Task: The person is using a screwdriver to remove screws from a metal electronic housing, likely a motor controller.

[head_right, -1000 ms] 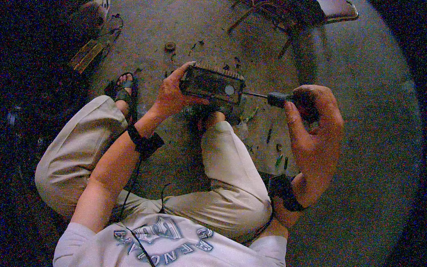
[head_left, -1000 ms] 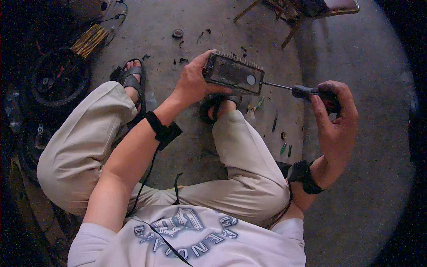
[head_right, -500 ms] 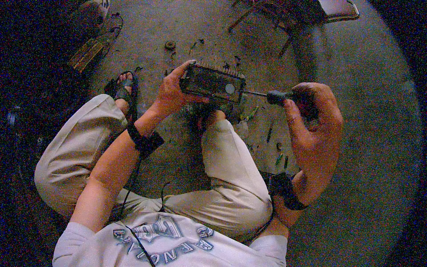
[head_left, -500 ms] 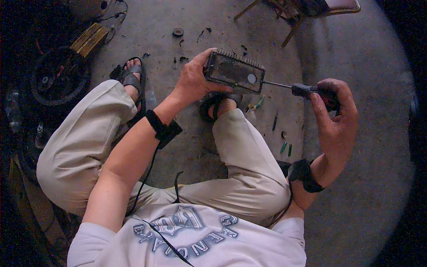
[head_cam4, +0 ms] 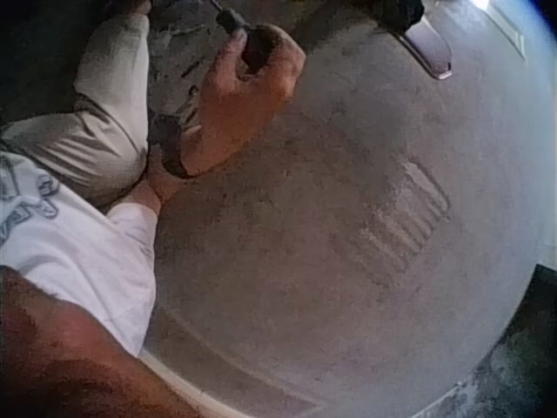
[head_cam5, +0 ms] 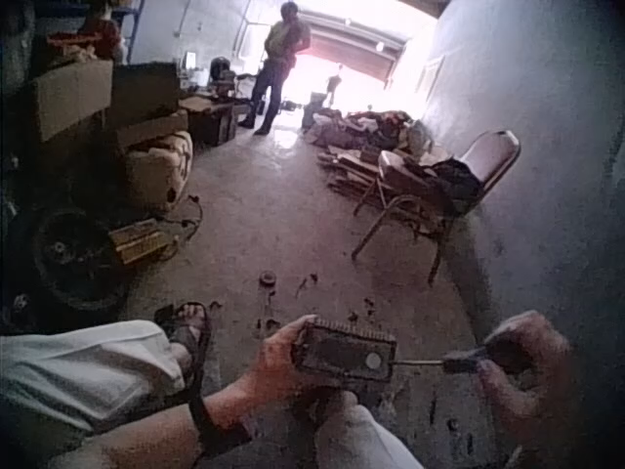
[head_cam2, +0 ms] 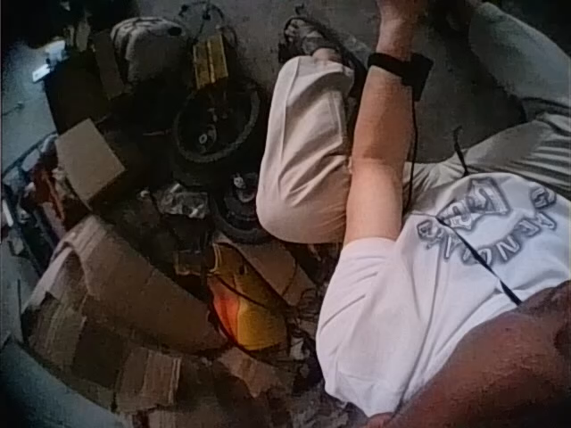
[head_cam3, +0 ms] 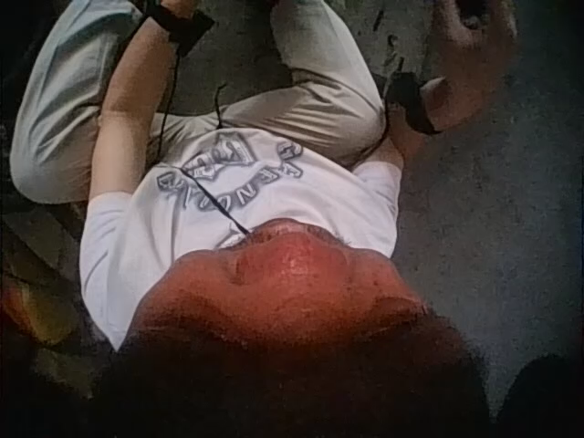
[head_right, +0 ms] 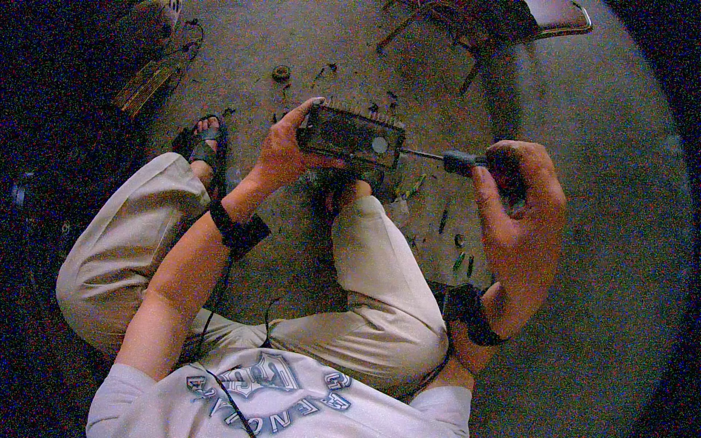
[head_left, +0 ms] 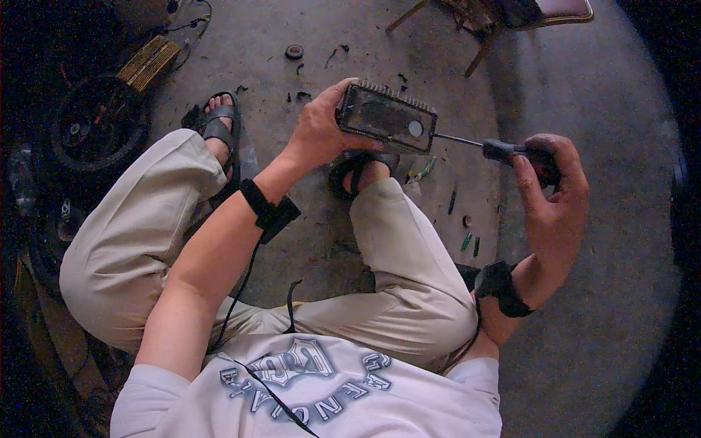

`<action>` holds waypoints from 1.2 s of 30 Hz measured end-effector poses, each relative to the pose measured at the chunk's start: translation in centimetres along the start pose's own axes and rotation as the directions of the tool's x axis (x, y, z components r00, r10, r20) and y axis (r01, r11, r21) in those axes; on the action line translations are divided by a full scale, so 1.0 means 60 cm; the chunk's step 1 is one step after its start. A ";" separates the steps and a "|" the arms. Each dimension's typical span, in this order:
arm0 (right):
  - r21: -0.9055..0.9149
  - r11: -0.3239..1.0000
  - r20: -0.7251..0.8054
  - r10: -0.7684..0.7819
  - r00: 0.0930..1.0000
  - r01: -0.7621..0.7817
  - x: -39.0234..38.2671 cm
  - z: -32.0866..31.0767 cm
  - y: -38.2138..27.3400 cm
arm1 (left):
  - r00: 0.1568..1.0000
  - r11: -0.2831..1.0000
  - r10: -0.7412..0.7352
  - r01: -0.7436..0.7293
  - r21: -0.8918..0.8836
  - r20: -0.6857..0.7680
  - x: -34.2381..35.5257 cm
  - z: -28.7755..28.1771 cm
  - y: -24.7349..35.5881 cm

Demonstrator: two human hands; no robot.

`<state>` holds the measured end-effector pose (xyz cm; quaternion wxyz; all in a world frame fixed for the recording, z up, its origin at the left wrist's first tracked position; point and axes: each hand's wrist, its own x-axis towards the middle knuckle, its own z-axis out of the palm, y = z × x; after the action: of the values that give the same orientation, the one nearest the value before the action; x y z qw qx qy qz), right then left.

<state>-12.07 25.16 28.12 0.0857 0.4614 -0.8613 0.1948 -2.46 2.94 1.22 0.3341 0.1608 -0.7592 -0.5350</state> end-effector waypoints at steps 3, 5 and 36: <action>0.008 0.999 0.037 0.050 0.998 -0.050 -0.001 -0.004 -0.001 | 1.000 1.000 -0.013 0.013 0.007 0.003 0.001 0.000 0.002; -0.017 0.999 0.051 -0.037 0.998 0.038 0.001 -0.006 -0.004 | 1.000 1.000 0.013 -0.013 0.009 -0.018 0.001 0.002 0.004; -0.497 0.859 0.013 0.153 0.988 -0.127 0.048 -0.012 -0.045 | 0.995 0.991 0.060 -0.068 -0.117 -0.076 0.002 0.018 0.003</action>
<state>-11.49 21.94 30.41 0.1639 0.3653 -0.9156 -0.0384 -3.27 3.72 1.22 0.3874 0.1354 -0.7181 -0.5621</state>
